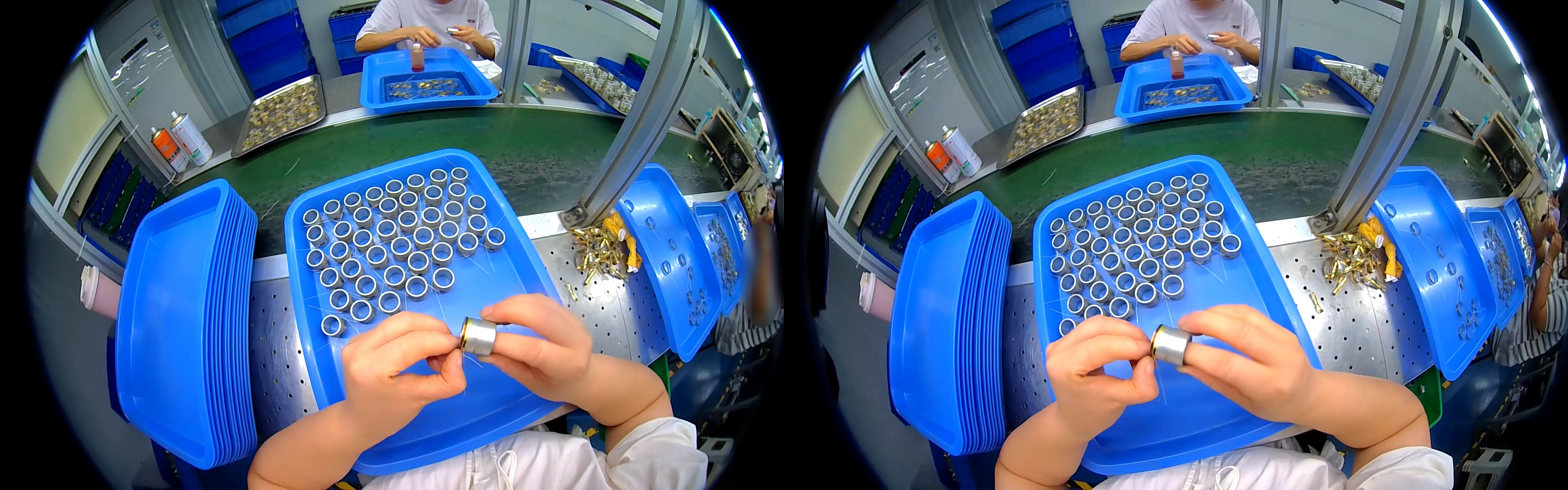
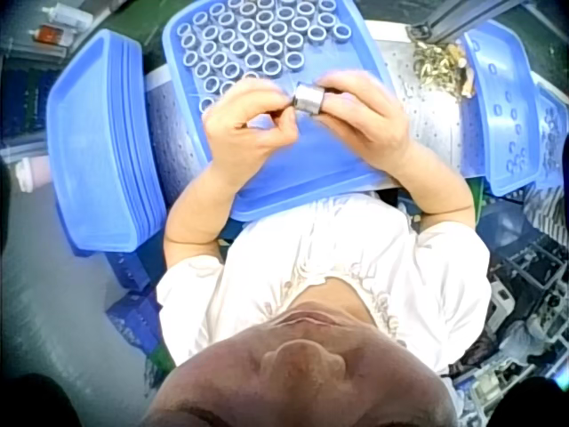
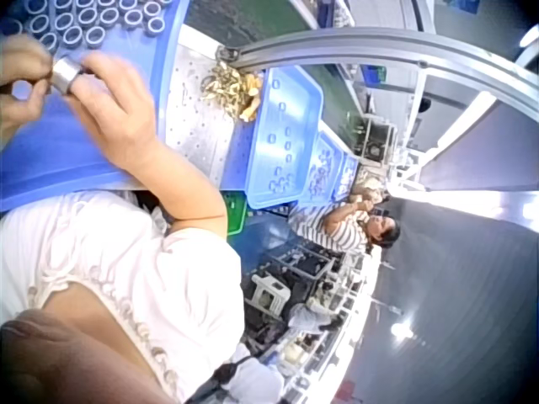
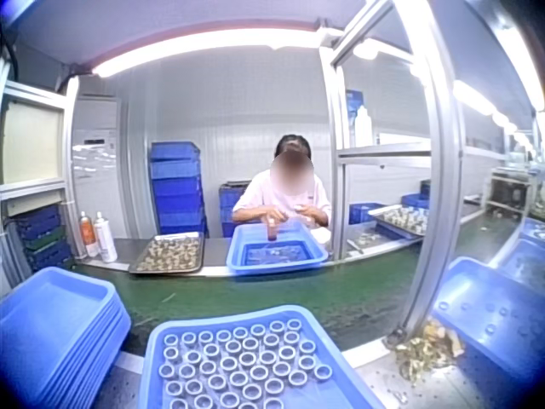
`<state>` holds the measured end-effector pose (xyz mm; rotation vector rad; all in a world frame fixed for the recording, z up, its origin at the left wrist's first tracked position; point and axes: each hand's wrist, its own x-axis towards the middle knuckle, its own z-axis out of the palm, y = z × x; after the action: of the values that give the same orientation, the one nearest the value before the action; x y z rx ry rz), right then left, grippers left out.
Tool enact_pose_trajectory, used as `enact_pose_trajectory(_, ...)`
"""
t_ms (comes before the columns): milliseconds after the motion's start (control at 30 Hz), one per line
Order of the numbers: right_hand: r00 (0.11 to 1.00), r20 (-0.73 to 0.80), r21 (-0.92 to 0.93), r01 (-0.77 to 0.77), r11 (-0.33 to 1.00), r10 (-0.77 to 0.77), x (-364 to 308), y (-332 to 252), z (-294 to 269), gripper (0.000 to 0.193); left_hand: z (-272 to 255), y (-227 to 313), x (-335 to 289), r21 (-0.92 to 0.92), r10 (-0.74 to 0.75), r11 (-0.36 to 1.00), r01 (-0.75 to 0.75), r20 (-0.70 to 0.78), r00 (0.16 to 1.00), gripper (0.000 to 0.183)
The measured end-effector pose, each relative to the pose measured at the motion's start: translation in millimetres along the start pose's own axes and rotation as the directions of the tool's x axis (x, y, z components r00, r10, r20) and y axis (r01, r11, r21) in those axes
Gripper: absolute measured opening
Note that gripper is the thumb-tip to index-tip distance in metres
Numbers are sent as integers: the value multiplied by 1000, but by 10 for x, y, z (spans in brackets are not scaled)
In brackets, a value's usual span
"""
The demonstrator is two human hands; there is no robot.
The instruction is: The person repeatedly picks up small cylindrical metal components from a blue tray and wraps a thin wire around them by hand. The person holds the component in one hand and uses the other to wind the wire, then places the finished item into a separate blue bin. The process is repetitive and performed one at a time.
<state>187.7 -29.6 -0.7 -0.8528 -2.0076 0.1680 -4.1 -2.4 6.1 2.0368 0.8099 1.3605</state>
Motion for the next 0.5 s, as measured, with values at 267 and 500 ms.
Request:
enact_pose_trajectory(267,926,83,466,-362,807,368,-24,35,14,22,10,-13,0,86,96,992,-97,5,995,19)
enact_pose_trajectory(500,958,39,376,-278,884,285,17,29,-39,21,11,-125,6,-84,-16,996,22,68,998,35)
